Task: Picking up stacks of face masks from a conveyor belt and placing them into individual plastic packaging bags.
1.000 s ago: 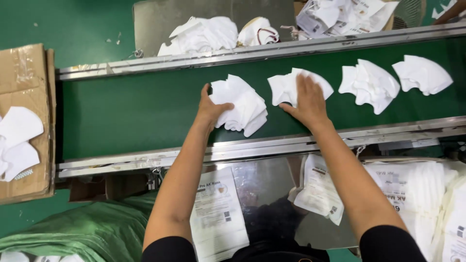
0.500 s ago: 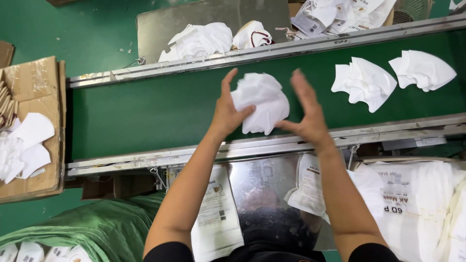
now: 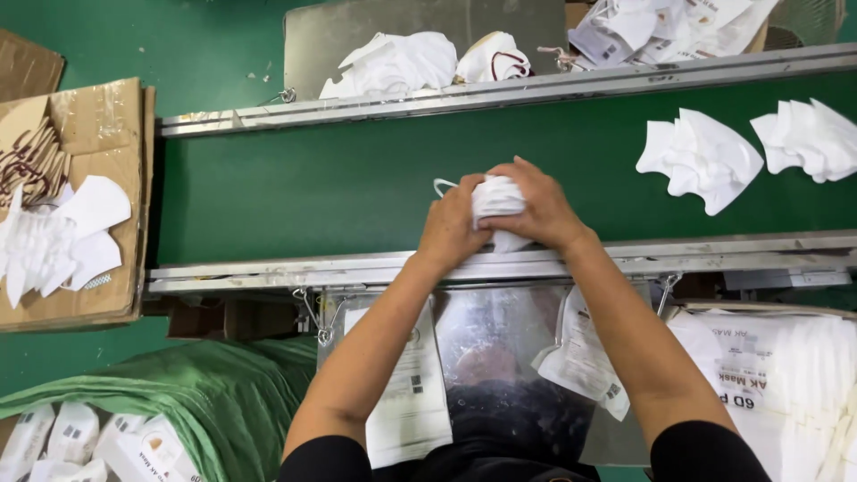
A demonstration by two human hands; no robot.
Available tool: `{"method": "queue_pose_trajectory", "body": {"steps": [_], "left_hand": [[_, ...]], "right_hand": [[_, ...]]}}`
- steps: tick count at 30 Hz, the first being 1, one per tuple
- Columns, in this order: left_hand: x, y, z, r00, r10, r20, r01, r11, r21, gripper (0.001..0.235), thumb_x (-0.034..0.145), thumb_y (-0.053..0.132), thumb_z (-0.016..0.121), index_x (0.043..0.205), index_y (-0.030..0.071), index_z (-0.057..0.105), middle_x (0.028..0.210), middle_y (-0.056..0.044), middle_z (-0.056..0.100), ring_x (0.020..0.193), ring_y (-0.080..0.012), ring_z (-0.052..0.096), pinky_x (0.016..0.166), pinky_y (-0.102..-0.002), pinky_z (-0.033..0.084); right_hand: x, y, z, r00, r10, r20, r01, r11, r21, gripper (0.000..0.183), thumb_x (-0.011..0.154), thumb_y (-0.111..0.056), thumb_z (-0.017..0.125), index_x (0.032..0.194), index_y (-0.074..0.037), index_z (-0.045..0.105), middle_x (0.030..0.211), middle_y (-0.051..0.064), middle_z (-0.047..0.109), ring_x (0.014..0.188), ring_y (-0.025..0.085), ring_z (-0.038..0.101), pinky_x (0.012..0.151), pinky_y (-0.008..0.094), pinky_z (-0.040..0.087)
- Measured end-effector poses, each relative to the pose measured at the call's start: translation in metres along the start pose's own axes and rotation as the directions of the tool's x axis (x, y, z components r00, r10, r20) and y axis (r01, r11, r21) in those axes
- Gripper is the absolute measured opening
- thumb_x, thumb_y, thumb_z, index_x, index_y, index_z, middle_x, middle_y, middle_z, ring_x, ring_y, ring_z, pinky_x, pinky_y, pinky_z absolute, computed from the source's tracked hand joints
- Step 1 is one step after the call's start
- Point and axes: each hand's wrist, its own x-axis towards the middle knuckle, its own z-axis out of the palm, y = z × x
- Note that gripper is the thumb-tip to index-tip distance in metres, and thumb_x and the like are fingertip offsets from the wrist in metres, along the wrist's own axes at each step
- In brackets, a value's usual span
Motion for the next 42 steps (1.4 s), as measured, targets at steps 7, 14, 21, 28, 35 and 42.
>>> {"method": "queue_pose_trajectory", "body": {"steps": [7,14,21,28,35,42], "left_hand": [[0.017,0.027,-0.021,0.886,0.419,-0.199,-0.331,0.871,0.362,0.112,0.045,0.047,0.091,0.14,0.01,0.046,0.127,-0.016,0.058,0.122,-0.0367,0.054,0.091,-0.067,0.042],[0.003,0.024,-0.045,0.991,0.133,0.018,-0.134,0.988,0.079,0.074,0.075,0.028,0.087,0.138,0.013,0.051,0.123,-0.012,0.066,0.115,-0.034,0.062,0.092,-0.05,0.052],[-0.078,-0.004,-0.114,0.96,-0.133,-0.248,-0.121,0.601,-0.79,0.075,0.092,0.027,0.076,0.154,0.013,0.036,0.147,-0.013,0.055,0.113,-0.019,0.06,0.095,-0.034,0.058],[-0.172,-0.058,-0.091,0.856,-0.38,-0.349,-0.009,0.666,-0.746,0.05,0.098,0.013,0.074,0.142,0.004,0.052,0.127,-0.01,0.063,0.102,-0.0124,0.063,0.085,-0.026,0.055],[-0.193,-0.044,-0.085,0.854,-0.366,-0.369,-0.095,0.588,-0.804,0.037,0.103,0.011,0.071,0.136,-0.001,0.061,0.115,-0.008,0.069,0.098,-0.0107,0.065,0.086,-0.026,0.056],[-0.218,0.062,-0.075,0.955,0.297,-0.011,-0.259,0.814,-0.52,0.132,0.061,0.034,0.097,0.159,0.005,0.014,0.158,-0.012,0.04,0.148,-0.0339,0.031,0.119,-0.049,0.027]], "right_hand": [[-0.007,-0.024,-0.012,0.981,0.144,-0.128,-0.133,0.987,0.09,0.112,0.06,-0.037,0.091,0.155,-0.01,0.039,0.138,0.015,0.055,0.128,0.034,0.053,0.108,0.043,0.044],[-0.011,-0.06,-0.019,0.978,-0.028,-0.205,0.031,0.999,0.01,0.063,0.091,-0.028,0.079,0.143,-0.009,0.05,0.133,0.017,0.06,0.125,0.036,0.059,0.106,0.042,0.048],[-0.006,-0.088,-0.047,0.975,0.213,-0.067,-0.205,0.973,0.104,0.031,0.102,-0.026,0.069,0.124,-0.004,0.065,0.114,0.014,0.07,0.1,0.028,0.07,0.09,0.034,0.055],[-0.07,-0.134,-0.016,1.0,-0.003,-0.009,0.009,0.61,0.792,0.043,0.1,-0.024,0.07,0.136,-0.002,0.06,0.121,0.012,0.067,0.11,0.022,0.064,0.097,0.034,0.054],[-0.102,-0.17,0.016,1.0,-0.025,0.009,0.025,1.0,-0.019,0.028,0.092,-0.028,0.07,0.105,-0.004,0.062,0.099,0.02,0.067,0.089,0.035,0.066,0.082,0.043,0.054],[-0.164,-0.171,0.075,0.993,0.069,-0.101,-0.093,0.961,-0.26,0.036,0.087,-0.027,0.078,0.106,-0.002,0.061,0.101,0.019,0.066,0.09,0.04,0.066,0.073,0.05,0.052]]}}
